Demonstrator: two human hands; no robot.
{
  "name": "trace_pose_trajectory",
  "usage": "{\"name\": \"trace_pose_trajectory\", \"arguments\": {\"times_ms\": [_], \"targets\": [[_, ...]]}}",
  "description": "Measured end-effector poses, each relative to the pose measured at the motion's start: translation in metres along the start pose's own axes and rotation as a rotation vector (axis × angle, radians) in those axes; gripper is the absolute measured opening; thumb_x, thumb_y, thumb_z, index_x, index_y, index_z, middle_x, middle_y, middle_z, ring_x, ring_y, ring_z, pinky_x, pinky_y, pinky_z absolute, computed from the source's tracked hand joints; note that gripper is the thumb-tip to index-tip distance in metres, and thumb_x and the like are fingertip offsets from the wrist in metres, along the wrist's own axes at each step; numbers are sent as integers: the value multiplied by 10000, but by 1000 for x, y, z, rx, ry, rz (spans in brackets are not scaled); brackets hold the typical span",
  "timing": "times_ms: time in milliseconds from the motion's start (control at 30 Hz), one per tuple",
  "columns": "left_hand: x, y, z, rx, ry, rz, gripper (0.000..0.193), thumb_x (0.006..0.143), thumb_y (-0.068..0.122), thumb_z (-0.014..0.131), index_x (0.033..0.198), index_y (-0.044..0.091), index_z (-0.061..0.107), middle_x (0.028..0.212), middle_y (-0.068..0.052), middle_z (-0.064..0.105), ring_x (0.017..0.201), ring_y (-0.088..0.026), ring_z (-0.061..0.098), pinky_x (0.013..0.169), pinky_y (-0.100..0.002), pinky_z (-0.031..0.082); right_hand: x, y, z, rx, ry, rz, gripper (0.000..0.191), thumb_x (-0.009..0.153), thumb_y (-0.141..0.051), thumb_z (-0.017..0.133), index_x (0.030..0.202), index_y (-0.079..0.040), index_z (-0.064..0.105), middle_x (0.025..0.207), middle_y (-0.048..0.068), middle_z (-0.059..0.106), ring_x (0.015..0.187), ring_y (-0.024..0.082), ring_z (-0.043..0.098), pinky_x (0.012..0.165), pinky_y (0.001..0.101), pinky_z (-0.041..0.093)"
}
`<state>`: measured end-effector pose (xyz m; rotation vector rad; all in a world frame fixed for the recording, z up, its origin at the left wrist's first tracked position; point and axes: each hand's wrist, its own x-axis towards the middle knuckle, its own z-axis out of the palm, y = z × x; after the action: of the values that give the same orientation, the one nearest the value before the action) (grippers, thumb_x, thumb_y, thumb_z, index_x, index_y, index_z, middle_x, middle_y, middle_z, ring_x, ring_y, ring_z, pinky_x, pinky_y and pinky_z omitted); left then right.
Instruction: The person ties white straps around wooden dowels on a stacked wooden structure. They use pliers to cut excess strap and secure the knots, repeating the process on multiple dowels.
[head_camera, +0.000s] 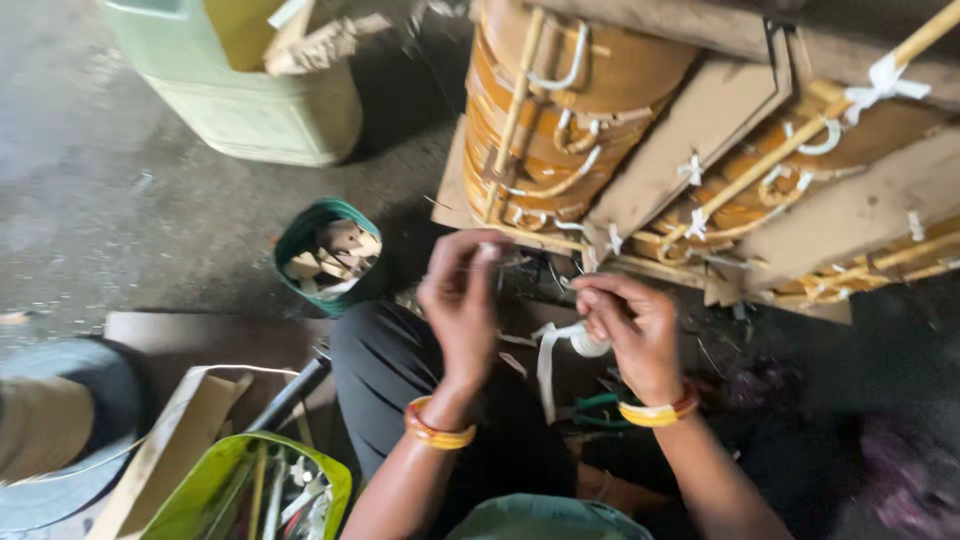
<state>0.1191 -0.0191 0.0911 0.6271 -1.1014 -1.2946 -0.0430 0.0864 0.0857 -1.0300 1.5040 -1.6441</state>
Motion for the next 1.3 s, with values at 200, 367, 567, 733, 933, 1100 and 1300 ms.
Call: {"name": "trace_pose_trajectory", "arguments": {"times_ms": [200,367,567,733,933,1100,1300], "targets": [[38,-37,-50,531,-92,-6,119,940,43,678,1024,19,758,888,-104,707,820,-204,631,776,-315,512,33,26,6,-762,-13,-541,150,1019,0,639,1149,-7,714,1079,140,709,984,297,689,850,355,549],[8,-96,-91,1143,-288,179,413,779,148,777,1182,76,722,1064,-161,706,1055,-366,587,934,-501,421,20,144,-38,-1053,-617,-389,270,789,-4,667,1034,-71,759,1151,91,711,1119,300,643,980,418,512],[-8,-103,-93,1165,-392,-61,407,837,215,805,1218,121,698,1197,-127,678,1222,-324,518,998,-598,323,-32,229,-40,-1416,-1009,-396,101,808,-70,712,898,-42,746,1437,154,544,1421,317,434,1184,463,353],[14,-73,-96,1039,-378,-62,246,861,163,776,1099,107,757,1067,-104,751,1082,-301,656,915,-500,444,-6,179,-22,-495,-568,-6,115,860,-18,662,959,-3,718,1016,135,709,966,240,685,867,381,545],[88,-29,-72,720,-276,120,132,998,63,695,1127,60,722,963,-99,772,866,-198,785,768,-297,595,69,42,19,-630,271,-430,105,1084,8,623,1020,25,704,850,111,681,690,191,603,608,340,461],[138,-19,-12,639,-277,182,304,917,-25,682,1203,78,702,1048,-92,735,725,-185,735,659,-283,569,141,5,73,-1027,365,-455,116,1015,-94,690,917,-37,717,688,138,699,568,254,672,525,386,495],[150,-26,1,508,-365,324,423,832,-84,691,1224,76,686,1194,-126,670,829,-202,759,708,-306,624,150,5,93,-878,257,-569,92,952,-55,692,871,-18,671,813,187,693,755,386,692,644,455,518]]}}
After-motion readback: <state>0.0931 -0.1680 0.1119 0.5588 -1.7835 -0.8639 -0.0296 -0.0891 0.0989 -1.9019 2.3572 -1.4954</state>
